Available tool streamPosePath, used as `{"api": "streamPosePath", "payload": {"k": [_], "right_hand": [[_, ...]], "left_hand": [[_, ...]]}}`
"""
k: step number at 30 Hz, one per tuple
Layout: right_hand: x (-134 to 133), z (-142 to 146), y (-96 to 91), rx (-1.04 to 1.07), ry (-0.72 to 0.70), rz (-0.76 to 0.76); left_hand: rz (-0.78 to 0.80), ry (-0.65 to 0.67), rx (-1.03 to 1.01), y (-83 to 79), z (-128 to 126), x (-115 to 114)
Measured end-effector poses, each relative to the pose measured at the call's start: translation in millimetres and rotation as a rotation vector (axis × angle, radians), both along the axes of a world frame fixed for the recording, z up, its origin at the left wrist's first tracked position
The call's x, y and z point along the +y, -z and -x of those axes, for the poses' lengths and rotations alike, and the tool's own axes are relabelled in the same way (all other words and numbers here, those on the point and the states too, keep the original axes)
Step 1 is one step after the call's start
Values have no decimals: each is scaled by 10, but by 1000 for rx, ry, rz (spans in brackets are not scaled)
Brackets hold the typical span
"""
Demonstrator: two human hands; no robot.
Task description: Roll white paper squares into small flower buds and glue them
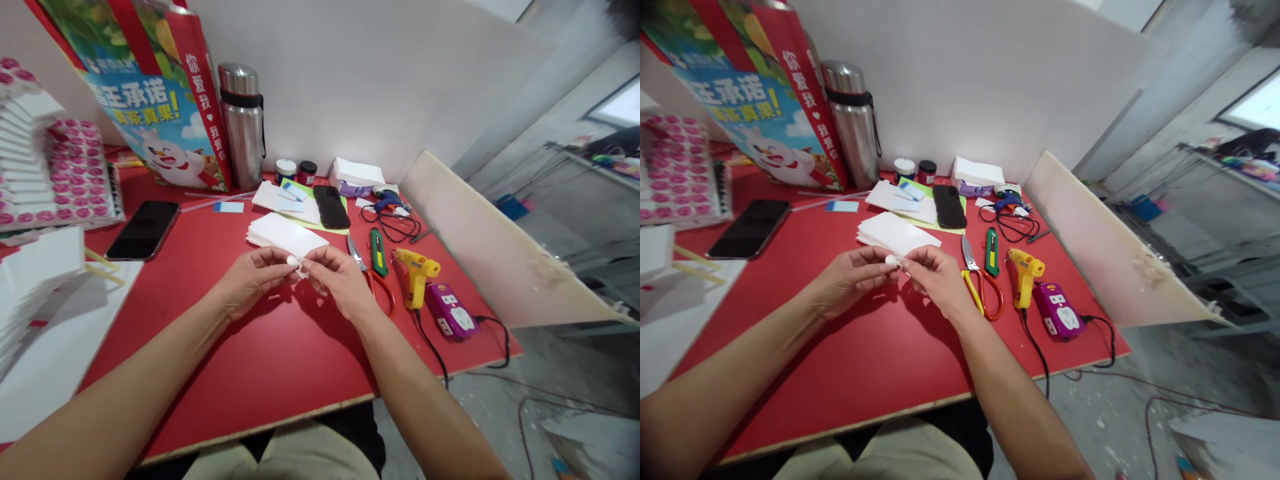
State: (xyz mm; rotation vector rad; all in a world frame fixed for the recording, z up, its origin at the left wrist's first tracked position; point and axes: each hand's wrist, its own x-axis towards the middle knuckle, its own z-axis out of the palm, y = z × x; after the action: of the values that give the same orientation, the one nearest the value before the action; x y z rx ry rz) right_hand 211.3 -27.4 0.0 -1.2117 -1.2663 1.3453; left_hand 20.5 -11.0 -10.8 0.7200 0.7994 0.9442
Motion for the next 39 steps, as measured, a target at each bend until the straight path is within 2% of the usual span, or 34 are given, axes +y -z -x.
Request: {"api": "streamPosePath", "payload": {"k": [3, 6, 9, 11, 13, 16, 19, 23, 26, 28, 30, 32, 35, 37, 39], "right_hand": [[-75, -172, -170, -368, 92, -152], [-229, -401, -379, -1024, 155, -293], [-406, -573, -442, -1540, 87, -91], [-495, -630, -380, -1686, 5, 47], [-538, -647, -289, -1723, -33, 75], [-512, -626, -215, -1725, -16, 92], [-422, -589, -250, -1695, -15, 175], [-330, -594, -310, -1646, -35, 231], [-366, -683, -275, -1545, -29, 217], [-452, -770, -222, -1381, -1, 172], [-569, -841, -174, -1115, 64, 90], [-683, -860, -153, -758, 126, -4], [-776, -775, -174, -334, 119, -94], [-778, -679, -195, -219, 102, -119], [-759, -587, -207, -232, 69, -115]], "left_hand": [[13, -44, 0, -1, 28, 20], [38, -74, -43, -9, 59, 35], [118, -64, -133, -47, 70, 36], [207, -48, -213, -83, 66, 34], [287, -26, -288, -110, 60, 36], [360, 13, -360, -120, 53, 41], [391, 31, -380, -110, 52, 38], [364, -4, -364, -104, 49, 15], [296, -49, -341, -103, 45, -3], [241, -58, -323, -106, 42, -12], [220, -52, -318, -112, 36, -19], [250, -52, -336, -117, 25, -24], [331, -17, -410, -117, 1, -28], [362, 19, -463, -113, -11, -31], [373, 33, -491, -112, -18, -35]]}}
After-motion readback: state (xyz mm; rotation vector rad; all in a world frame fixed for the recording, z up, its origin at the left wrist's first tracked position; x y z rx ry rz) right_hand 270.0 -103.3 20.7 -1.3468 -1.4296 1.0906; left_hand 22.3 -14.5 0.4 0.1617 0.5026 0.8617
